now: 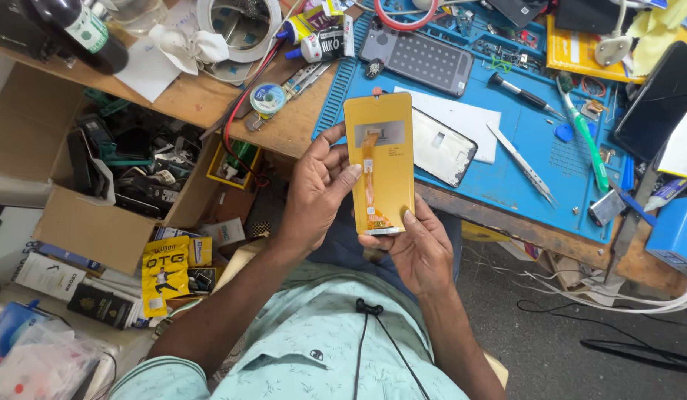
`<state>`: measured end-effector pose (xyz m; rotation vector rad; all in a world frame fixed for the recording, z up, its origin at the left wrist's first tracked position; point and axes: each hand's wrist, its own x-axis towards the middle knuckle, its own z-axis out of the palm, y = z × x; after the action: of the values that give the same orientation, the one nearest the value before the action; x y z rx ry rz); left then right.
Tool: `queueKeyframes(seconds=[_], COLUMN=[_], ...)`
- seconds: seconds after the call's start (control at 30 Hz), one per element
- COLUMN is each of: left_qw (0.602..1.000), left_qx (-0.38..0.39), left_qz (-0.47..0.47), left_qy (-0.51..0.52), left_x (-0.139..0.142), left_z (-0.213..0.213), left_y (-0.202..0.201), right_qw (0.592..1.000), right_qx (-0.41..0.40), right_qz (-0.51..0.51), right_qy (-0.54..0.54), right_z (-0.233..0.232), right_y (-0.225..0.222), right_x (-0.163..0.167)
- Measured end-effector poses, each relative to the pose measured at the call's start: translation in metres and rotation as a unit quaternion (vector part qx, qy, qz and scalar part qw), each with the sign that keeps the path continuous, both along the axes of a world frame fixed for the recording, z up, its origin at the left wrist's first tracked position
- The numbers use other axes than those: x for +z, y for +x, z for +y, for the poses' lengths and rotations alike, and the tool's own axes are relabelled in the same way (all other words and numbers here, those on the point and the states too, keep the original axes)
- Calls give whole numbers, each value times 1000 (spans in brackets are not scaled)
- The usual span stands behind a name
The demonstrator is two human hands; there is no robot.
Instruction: The person squeezes adhesive from a small tube and runs a bead of glue around the edge of a phone frame lying on a repair mat, rotating the frame as they work. They then cap the tube, peel the protective liner from a replacement screen, and begin aligning the screen onto the frame.
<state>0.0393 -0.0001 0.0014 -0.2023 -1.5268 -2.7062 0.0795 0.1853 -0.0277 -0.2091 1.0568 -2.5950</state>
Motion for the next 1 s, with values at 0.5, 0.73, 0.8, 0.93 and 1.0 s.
queueKeyframes(seconds=[0.5, 0.73, 0.8, 0.93, 1.0], left_qw=[986, 987, 989, 991, 992], left_qx=[51, 50, 49, 39, 34], left_qz=[29, 16, 16, 11, 7], left_qy=[-153, -149, -142, -127, -118], left_x=[-7, -3, -4, -8, -10], left_z=[-13, -21, -20, -18, -18], left_y=[-27, -44, -45, -47, -48], right_qw=[999, 999, 997, 985, 981], right_qx=[16, 48, 74, 117, 125], right_qz=[-15, -10, -23, -67, -85], right_qy=[25, 17, -21, -109, -125], right_z=[2, 6, 7, 9, 9], right_y=[6, 11, 10, 8, 8], right_x=[-7, -14, -16, -20, -23])
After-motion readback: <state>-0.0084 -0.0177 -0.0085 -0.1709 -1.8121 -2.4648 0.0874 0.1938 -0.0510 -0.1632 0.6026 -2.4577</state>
